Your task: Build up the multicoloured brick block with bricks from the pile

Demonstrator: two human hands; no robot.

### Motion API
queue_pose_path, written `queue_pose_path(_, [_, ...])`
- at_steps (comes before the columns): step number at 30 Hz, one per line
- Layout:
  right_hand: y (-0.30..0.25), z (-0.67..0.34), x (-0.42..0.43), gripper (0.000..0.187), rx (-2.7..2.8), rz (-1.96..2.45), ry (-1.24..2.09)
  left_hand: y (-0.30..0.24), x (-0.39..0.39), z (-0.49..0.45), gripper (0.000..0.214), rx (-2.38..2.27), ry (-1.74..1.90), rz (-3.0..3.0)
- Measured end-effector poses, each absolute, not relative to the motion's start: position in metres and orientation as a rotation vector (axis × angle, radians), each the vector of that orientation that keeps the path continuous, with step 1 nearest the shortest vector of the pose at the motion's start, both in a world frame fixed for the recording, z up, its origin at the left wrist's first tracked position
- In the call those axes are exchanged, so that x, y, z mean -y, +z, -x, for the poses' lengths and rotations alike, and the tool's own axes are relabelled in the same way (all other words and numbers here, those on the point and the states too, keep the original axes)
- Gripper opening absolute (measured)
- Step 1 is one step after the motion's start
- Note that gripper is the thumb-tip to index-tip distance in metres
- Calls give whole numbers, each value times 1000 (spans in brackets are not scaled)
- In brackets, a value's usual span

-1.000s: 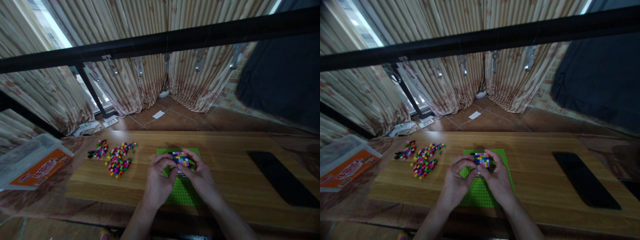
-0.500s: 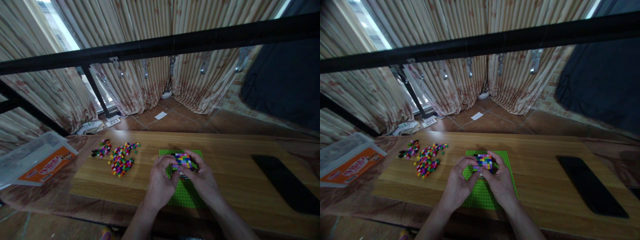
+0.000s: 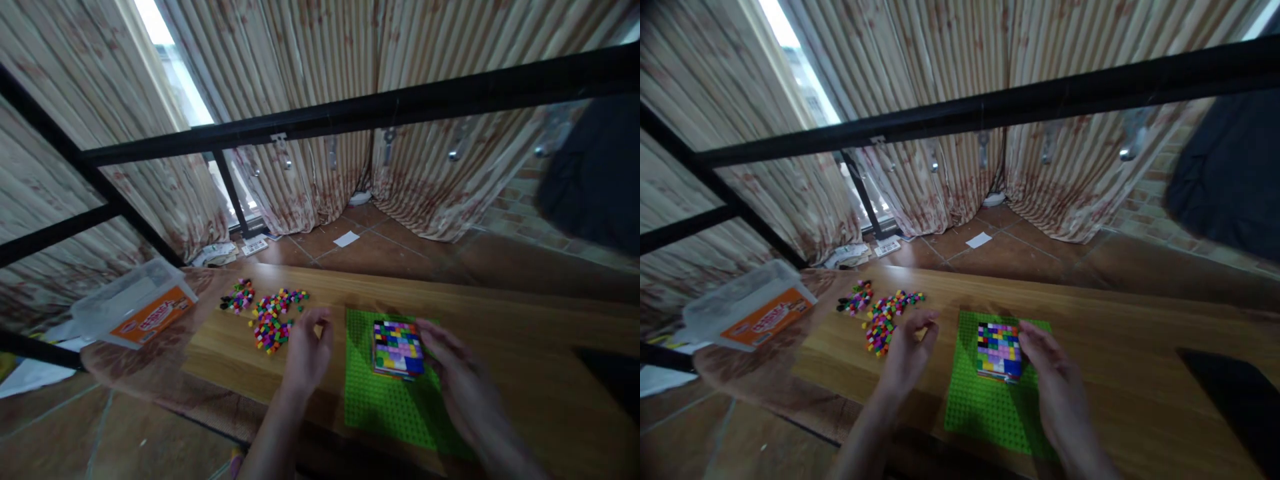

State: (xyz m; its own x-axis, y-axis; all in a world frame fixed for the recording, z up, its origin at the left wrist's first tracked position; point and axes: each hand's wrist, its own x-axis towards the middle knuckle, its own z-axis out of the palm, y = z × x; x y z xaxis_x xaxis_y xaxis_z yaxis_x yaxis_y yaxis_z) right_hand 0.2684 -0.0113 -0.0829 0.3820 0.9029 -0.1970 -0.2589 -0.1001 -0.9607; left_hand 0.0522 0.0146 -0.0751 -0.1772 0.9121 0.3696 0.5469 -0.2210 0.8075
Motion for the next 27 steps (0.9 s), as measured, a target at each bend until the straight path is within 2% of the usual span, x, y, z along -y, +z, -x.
queue_pose_path(5, [-86, -271, 10, 40, 647, 1352, 1157, -74, -38, -8, 24, -2098, 1187, -1717])
queue_pose_path(9, [-86, -274, 10, 43, 672, 1379, 1155, -70, -63, 29, 33, -2404, 1003, -1653])
queue_pose_path(16, [-88, -277, 10, 46, 696, 1451, 1151, -88, -89, 41, 54, -2269, 787, -1836])
queue_pose_path(21, [-86, -280, 13, 37, 764, 1495, 1091, -93, -93, 36, 45, -2188, 651, -1880])
queue_pose_path(27, [-84, -280, 13, 38, 783, 1505, 1071, -88, -89, 39, 34, -2184, 605, -1895])
